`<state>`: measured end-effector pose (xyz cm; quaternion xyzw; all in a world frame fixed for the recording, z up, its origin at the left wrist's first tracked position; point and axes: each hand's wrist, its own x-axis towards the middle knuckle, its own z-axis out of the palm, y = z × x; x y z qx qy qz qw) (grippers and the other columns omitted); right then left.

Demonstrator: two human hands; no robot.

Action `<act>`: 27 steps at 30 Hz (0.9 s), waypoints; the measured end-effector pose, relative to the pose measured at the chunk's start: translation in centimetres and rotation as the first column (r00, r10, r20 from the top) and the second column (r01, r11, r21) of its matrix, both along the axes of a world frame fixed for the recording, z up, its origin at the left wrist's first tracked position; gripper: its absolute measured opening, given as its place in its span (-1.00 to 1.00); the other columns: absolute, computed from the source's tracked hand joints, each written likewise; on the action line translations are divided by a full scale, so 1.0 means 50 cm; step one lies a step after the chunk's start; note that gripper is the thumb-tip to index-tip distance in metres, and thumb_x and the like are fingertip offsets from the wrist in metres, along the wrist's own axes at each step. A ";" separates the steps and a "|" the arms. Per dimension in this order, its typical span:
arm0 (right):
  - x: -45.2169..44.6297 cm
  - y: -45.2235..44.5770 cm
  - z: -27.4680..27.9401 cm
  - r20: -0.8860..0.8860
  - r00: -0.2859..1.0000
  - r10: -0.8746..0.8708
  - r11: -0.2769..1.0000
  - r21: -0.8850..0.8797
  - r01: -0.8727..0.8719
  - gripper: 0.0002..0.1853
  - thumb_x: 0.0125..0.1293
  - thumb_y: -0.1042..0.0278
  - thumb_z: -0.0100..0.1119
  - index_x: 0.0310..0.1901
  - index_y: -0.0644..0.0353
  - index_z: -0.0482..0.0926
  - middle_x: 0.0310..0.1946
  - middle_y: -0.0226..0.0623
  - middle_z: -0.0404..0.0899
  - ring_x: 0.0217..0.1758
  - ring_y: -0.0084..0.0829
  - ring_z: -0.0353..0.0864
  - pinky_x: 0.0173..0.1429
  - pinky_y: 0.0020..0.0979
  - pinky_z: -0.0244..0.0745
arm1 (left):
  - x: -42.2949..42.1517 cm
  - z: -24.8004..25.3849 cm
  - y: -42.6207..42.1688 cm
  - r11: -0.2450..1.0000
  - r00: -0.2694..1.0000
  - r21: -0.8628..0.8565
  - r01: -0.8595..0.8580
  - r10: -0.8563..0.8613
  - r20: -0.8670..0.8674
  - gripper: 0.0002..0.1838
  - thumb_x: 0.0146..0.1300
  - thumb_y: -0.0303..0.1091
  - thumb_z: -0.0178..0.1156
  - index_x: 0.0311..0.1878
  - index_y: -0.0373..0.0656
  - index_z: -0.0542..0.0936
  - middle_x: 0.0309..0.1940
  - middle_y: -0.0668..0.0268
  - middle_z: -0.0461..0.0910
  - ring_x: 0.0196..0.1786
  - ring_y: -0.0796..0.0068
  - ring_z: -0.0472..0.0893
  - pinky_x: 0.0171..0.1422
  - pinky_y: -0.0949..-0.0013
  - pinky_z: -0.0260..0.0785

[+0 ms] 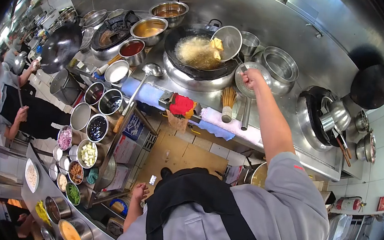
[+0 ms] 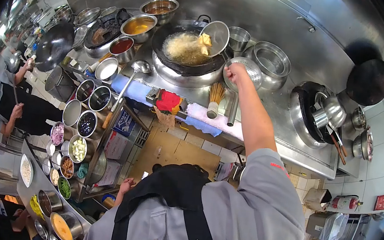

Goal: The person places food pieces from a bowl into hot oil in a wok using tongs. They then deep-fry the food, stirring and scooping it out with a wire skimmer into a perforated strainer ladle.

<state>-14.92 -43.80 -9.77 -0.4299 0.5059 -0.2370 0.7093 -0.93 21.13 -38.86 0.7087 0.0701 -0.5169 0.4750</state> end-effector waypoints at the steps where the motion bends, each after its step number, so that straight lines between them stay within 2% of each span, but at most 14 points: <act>1: -0.007 0.006 0.005 -0.002 0.999 0.036 0.999 -0.036 -0.036 -0.85 0.01 0.67 -0.28 -0.42 0.19 0.27 -0.73 -0.37 0.23 -0.82 -0.60 0.07 -0.77 -0.53 -0.08 | -0.005 -0.002 0.005 1.000 1.000 0.008 -0.005 0.005 -0.017 -0.72 0.17 -0.07 0.00 -0.11 0.04 0.37 -0.30 0.40 0.45 -0.37 0.48 0.50 -0.42 0.36 0.25; 2: 0.004 0.024 -0.004 0.064 0.998 -0.008 0.991 -0.133 0.017 -0.84 -0.03 0.69 -0.28 -0.45 0.22 0.29 -0.74 -0.34 0.20 -0.83 -0.57 0.04 -0.78 -0.49 -0.15 | -0.008 -0.006 0.008 1.000 1.000 0.014 -0.004 0.004 -0.018 -0.72 0.17 -0.07 0.00 -0.11 0.04 0.37 -0.30 0.40 0.45 -0.37 0.48 0.50 -0.42 0.36 0.25; 6: -0.005 -0.043 -0.028 -0.006 1.000 0.025 0.996 -0.090 -0.025 -0.82 0.03 0.66 -0.23 -0.33 0.20 0.30 -0.66 -0.34 0.25 -0.78 -0.61 0.09 -0.77 -0.57 -0.05 | 0.001 0.010 0.003 0.996 0.998 0.073 0.060 -0.061 0.002 -0.68 0.16 -0.06 0.01 -0.07 0.04 0.36 -0.29 0.40 0.45 -0.35 0.47 0.50 -0.38 0.35 0.25; 8: 0.004 -0.047 -0.038 -0.114 0.993 0.042 0.932 -0.352 -0.080 -0.75 0.02 0.65 -0.22 -0.23 0.23 0.31 -0.65 -0.33 0.26 -0.79 -0.60 0.09 -0.76 -0.53 -0.06 | -0.002 0.031 -0.015 0.997 1.000 0.076 0.013 -0.014 0.011 -0.68 0.17 -0.06 0.00 -0.06 0.05 0.36 -0.31 0.42 0.46 -0.36 0.50 0.49 -0.35 0.36 0.25; 9: 0.011 -0.046 -0.039 -0.120 0.992 0.041 0.937 -0.340 -0.079 -0.75 0.02 0.65 -0.22 -0.23 0.23 0.31 -0.65 -0.33 0.26 -0.79 -0.60 0.09 -0.76 -0.53 -0.06 | -0.001 0.030 -0.016 0.996 1.000 0.089 0.017 -0.017 0.004 -0.68 0.17 -0.06 0.00 -0.06 0.05 0.36 -0.31 0.42 0.46 -0.36 0.50 0.49 -0.35 0.36 0.25; 11: 0.020 -0.033 -0.029 -0.283 0.936 -0.209 0.785 -0.619 -0.012 -0.65 0.02 0.62 -0.23 -0.10 0.26 0.34 -0.64 -0.31 0.28 -0.78 -0.56 0.14 -0.75 -0.48 -0.03 | 0.000 0.027 -0.016 0.999 0.999 0.029 0.032 -0.032 0.005 -0.69 0.18 -0.07 -0.02 -0.06 0.05 0.37 -0.30 0.42 0.46 -0.34 0.50 0.49 -0.35 0.37 0.24; 14: 0.010 0.028 0.028 -0.275 0.957 -0.094 0.795 -0.599 -0.094 -0.63 0.06 0.55 -0.16 -0.02 0.32 0.31 -0.55 -0.18 0.43 -0.66 -0.42 0.37 -0.68 -0.41 0.15 | -0.013 0.024 -0.003 0.999 0.999 0.023 0.033 -0.033 -0.019 -0.71 0.18 -0.07 -0.02 -0.07 0.06 0.37 -0.28 0.43 0.45 -0.33 0.50 0.48 -0.36 0.37 0.24; 16: 0.009 0.072 0.059 -0.260 0.964 -0.048 0.811 -0.573 -0.114 -0.67 0.11 0.49 -0.15 -0.04 0.32 0.33 -0.54 -0.19 0.44 -0.62 -0.42 0.40 -0.66 -0.42 0.19 | -0.021 0.026 -0.003 1.000 0.999 0.021 0.019 -0.018 -0.028 -0.71 0.18 -0.07 -0.02 -0.09 0.05 0.37 -0.27 0.42 0.45 -0.32 0.49 0.48 -0.36 0.38 0.24; 20: 0.019 0.145 0.101 -0.318 0.947 0.034 0.782 -0.581 -0.224 -0.71 0.22 0.33 -0.15 -0.10 0.29 0.39 -0.53 -0.27 0.47 -0.53 -0.47 0.45 -0.61 -0.45 0.30 | -0.029 0.049 0.014 0.967 0.976 0.168 0.189 -0.203 0.073 -0.72 0.17 -0.05 0.00 -0.15 0.01 0.38 -0.22 0.39 0.46 -0.32 0.46 0.49 -0.36 0.32 0.25; 21: 0.027 0.145 0.090 -0.370 0.928 0.043 0.749 -0.603 -0.275 -0.73 0.19 0.34 -0.13 -0.14 0.29 0.42 -0.47 -0.14 0.51 -0.43 -0.31 0.52 -0.46 -0.32 0.40 | -0.022 0.034 0.028 0.982 0.989 0.128 0.142 -0.146 0.020 -0.71 0.16 -0.05 0.00 -0.16 0.01 0.38 -0.23 0.38 0.46 -0.34 0.46 0.49 -0.37 0.31 0.26; 23: 0.050 0.122 0.031 -0.443 0.895 -0.063 0.432 -0.820 -0.376 -0.75 0.15 0.35 -0.11 -0.21 0.31 0.46 -0.35 0.01 0.51 -0.26 -0.09 0.50 -0.20 -0.21 0.39 | -0.013 0.025 0.032 0.992 0.996 0.088 0.090 -0.087 -0.031 -0.71 0.16 -0.05 0.01 -0.16 0.00 0.38 -0.24 0.38 0.46 -0.36 0.45 0.49 -0.38 0.31 0.26; 24: 0.060 0.155 0.057 -0.445 0.894 -0.051 0.474 -0.798 -0.371 -0.76 0.12 0.37 -0.11 -0.27 0.32 0.47 -0.27 0.08 0.46 -0.15 0.01 0.42 -0.04 -0.19 0.31 | -0.009 0.029 0.029 0.994 0.998 0.094 0.048 -0.045 -0.038 -0.71 0.16 -0.06 0.01 -0.16 0.00 0.38 -0.24 0.38 0.47 -0.38 0.46 0.49 -0.41 0.32 0.25; 25: 0.078 0.159 0.055 -0.501 0.863 -0.055 0.479 -0.772 -0.418 -0.76 0.09 0.37 -0.09 -0.27 0.31 0.48 -0.29 0.05 0.48 -0.16 -0.03 0.45 -0.05 -0.21 0.33 | -0.005 0.035 0.026 0.995 0.999 0.101 0.006 -0.002 -0.044 -0.72 0.16 -0.06 0.01 -0.16 0.00 0.38 -0.25 0.37 0.47 -0.40 0.47 0.49 -0.43 0.34 0.25; 27: 0.134 0.156 0.030 -0.634 0.757 -0.155 0.311 -0.759 -0.572 -0.74 0.11 0.35 -0.11 -0.24 0.32 0.48 -0.41 -0.01 0.52 -0.31 -0.21 0.55 -0.16 -0.27 0.40 | 0.000 0.047 0.016 0.996 0.999 0.094 -0.004 0.007 -0.039 -0.73 0.16 -0.07 0.01 -0.16 0.00 0.38 -0.25 0.37 0.47 -0.40 0.48 0.49 -0.44 0.36 0.24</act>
